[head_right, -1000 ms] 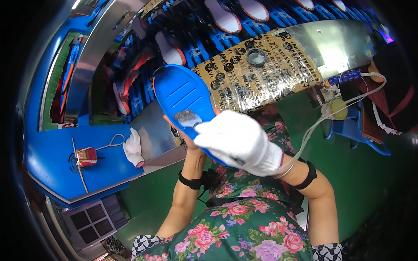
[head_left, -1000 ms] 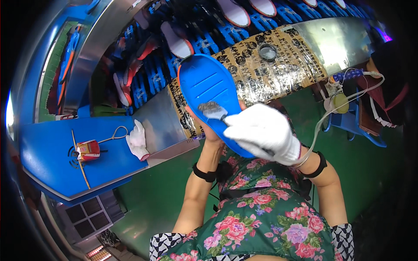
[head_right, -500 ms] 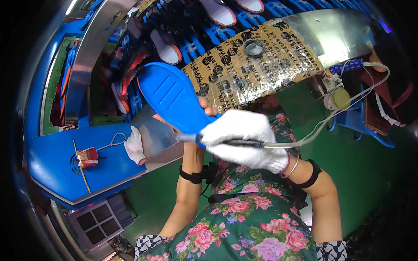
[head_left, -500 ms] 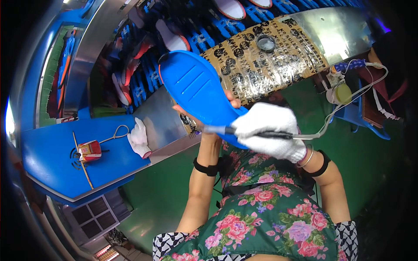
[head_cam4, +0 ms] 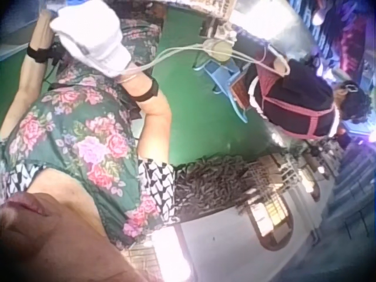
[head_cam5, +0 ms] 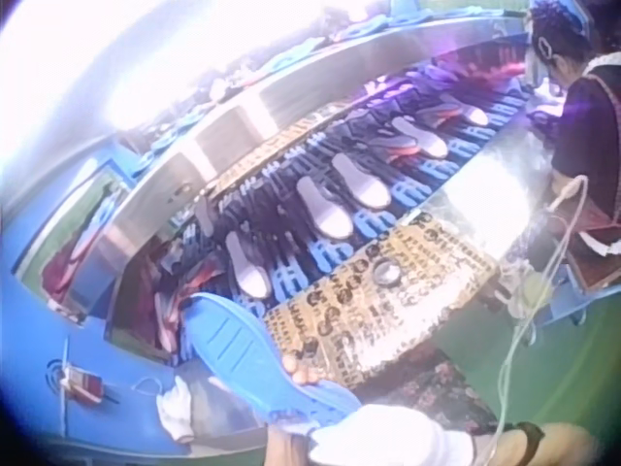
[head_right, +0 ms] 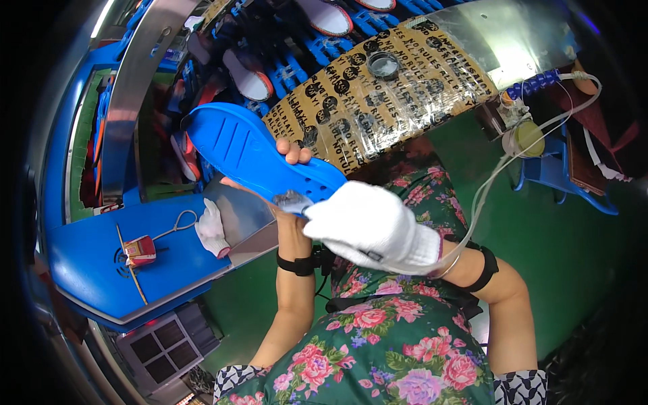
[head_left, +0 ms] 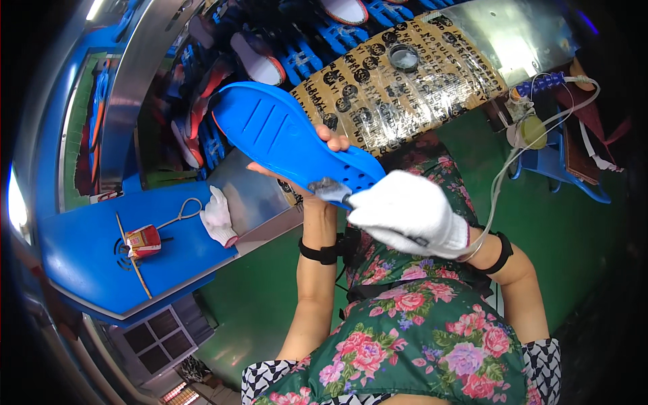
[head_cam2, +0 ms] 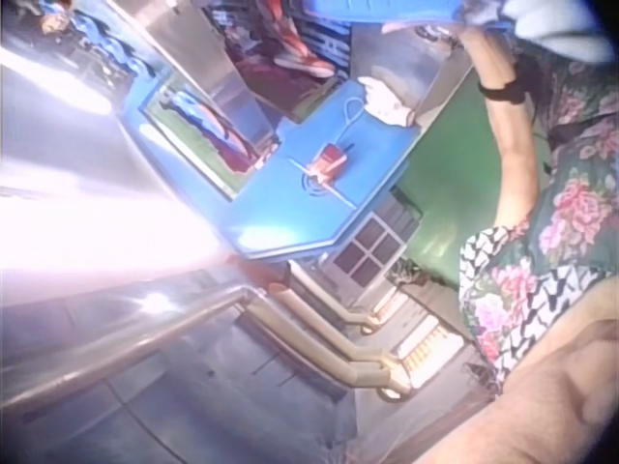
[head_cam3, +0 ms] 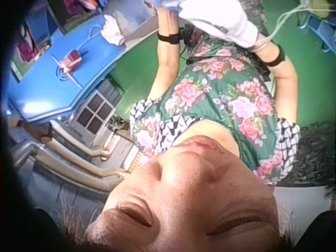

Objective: The recorder uses a brush to apply glue or adhesive to the underside of blue footwear soles on an assembly line.

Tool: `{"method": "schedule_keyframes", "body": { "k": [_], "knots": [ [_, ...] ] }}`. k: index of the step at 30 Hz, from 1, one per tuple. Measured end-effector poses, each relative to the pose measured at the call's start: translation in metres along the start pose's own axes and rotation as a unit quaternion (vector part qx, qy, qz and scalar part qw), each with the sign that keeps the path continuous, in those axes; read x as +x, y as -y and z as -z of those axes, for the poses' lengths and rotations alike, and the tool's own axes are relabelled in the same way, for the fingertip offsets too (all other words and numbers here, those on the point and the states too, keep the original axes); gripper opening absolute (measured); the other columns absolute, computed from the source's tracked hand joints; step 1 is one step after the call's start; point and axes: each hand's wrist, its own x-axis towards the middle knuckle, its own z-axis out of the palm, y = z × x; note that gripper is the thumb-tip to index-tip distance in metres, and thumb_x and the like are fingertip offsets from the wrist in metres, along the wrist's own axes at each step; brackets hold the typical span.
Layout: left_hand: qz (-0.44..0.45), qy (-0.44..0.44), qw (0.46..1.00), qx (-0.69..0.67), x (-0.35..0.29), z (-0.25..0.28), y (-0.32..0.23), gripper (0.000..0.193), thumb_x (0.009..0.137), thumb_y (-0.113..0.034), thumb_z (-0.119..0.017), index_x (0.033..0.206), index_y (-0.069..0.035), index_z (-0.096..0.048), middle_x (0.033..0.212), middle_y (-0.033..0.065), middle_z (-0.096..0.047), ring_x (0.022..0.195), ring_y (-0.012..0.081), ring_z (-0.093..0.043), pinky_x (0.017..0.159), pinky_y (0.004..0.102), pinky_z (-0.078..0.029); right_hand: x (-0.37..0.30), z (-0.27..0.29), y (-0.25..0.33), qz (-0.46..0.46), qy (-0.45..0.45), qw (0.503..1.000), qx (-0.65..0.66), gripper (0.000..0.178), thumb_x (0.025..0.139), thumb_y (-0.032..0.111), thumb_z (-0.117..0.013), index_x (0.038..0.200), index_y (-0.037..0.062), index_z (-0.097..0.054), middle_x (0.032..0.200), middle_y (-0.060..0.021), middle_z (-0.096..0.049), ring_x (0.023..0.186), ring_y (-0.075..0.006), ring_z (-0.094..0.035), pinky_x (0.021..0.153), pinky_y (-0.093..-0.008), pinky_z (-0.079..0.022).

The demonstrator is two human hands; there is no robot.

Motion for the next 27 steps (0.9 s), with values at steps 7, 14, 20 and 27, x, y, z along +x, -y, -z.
{"method": "schedule_keyframes", "body": {
  "k": [7,14,20,27],
  "knots": [
    [-0.036,-0.013,0.999,0.0,0.007,-0.013,0.0,0.118,0.067,-0.102,-0.04,0.131,-0.004,-0.051,0.101,0.0188,-0.065,0.081,0.033,-0.065,0.078,0.0518,-0.054,-0.001,0.016,-0.009,-0.097,-0.023,0.994,0.051,0.023,0.078,0.004,-0.08,0.101,0.0075,-0.077,0.1,-0.0084,-0.076,0.088,-0.0268,-0.072,0.075,-0.0362,-0.057],
    [0.04,-0.047,0.998,0.014,0.012,-0.002,-0.012,0.122,0.064,-0.103,-0.04,0.129,-0.001,-0.053,0.101,0.019,-0.065,0.082,0.0333,-0.065,0.077,0.0501,-0.054,-0.013,0.009,-0.008,-0.108,0.04,0.974,0.193,0.023,0.074,0.0,-0.082,0.095,0.0081,-0.077,0.098,-0.0097,-0.076,0.085,-0.0239,-0.072,0.074,-0.0359,-0.057],
    [0.133,-0.029,0.99,0.02,0.019,-0.012,-0.018,0.126,0.065,-0.103,-0.04,0.137,0.0,-0.048,0.103,0.0234,-0.067,0.084,0.0355,-0.068,0.076,0.0481,-0.059,-0.018,0.007,-0.012,-0.032,0.024,0.999,0.034,0.028,0.077,0.004,-0.081,0.104,0.009,-0.077,0.101,-0.009,-0.076,0.084,-0.0268,-0.071,0.073,-0.0365,-0.058],
    [0.22,0.033,0.974,0.043,0.023,-0.006,-0.021,0.13,0.068,-0.101,-0.039,0.148,0.001,-0.039,0.112,0.0289,-0.066,0.091,0.039,-0.073,0.073,0.0493,-0.063,-0.014,0.013,-0.006,-0.123,0.085,0.971,0.185,0.018,0.078,0.004,-0.081,0.095,0.0079,-0.077,0.099,-0.0083,-0.077,0.085,-0.0221,-0.073,0.074,-0.0351,-0.057]
  ]
}}
